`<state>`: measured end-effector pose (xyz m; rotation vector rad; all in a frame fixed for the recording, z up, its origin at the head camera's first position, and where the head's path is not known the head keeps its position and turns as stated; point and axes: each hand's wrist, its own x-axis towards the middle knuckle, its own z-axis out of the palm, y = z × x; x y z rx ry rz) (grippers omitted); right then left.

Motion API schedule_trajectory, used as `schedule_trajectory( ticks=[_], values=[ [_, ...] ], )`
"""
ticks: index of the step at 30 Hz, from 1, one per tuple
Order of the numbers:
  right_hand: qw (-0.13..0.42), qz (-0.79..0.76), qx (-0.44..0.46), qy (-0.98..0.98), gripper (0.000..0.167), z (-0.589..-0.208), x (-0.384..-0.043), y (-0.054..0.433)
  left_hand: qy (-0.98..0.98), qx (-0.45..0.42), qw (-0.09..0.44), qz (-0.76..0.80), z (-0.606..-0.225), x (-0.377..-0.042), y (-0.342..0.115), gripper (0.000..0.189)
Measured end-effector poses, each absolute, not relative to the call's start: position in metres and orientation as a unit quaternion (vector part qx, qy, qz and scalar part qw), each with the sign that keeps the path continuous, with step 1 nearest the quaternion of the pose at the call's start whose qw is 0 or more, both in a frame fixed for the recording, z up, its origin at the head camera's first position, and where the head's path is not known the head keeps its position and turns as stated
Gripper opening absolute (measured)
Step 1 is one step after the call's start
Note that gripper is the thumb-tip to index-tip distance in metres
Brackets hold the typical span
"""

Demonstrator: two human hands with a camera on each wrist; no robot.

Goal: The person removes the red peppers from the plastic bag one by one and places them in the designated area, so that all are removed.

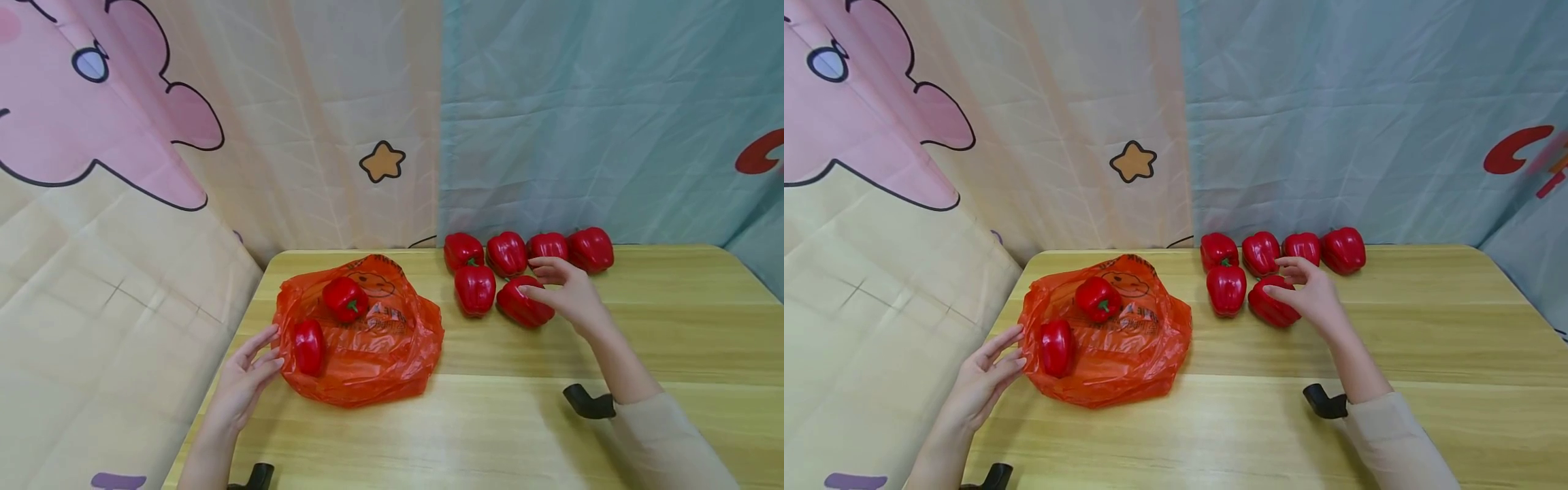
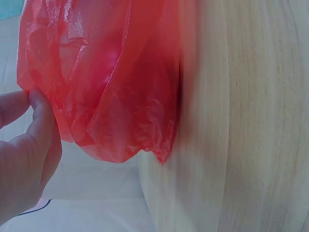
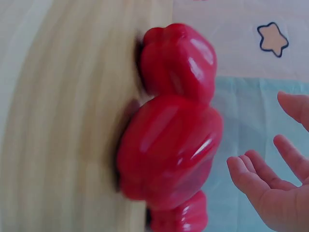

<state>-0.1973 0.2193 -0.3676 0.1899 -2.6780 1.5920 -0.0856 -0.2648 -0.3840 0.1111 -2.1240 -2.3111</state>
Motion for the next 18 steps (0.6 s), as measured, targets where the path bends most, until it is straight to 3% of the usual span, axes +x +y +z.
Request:
schedule_trajectory(
  ticks=[18],
  values=[
    [-0.122,0.546,0.189,-0.807,0.048,-0.338,-0.229,0.121,-0.674,0.034,0.006,-0.738,-0.383,-0.085,-0.263,0.048]
  ],
)
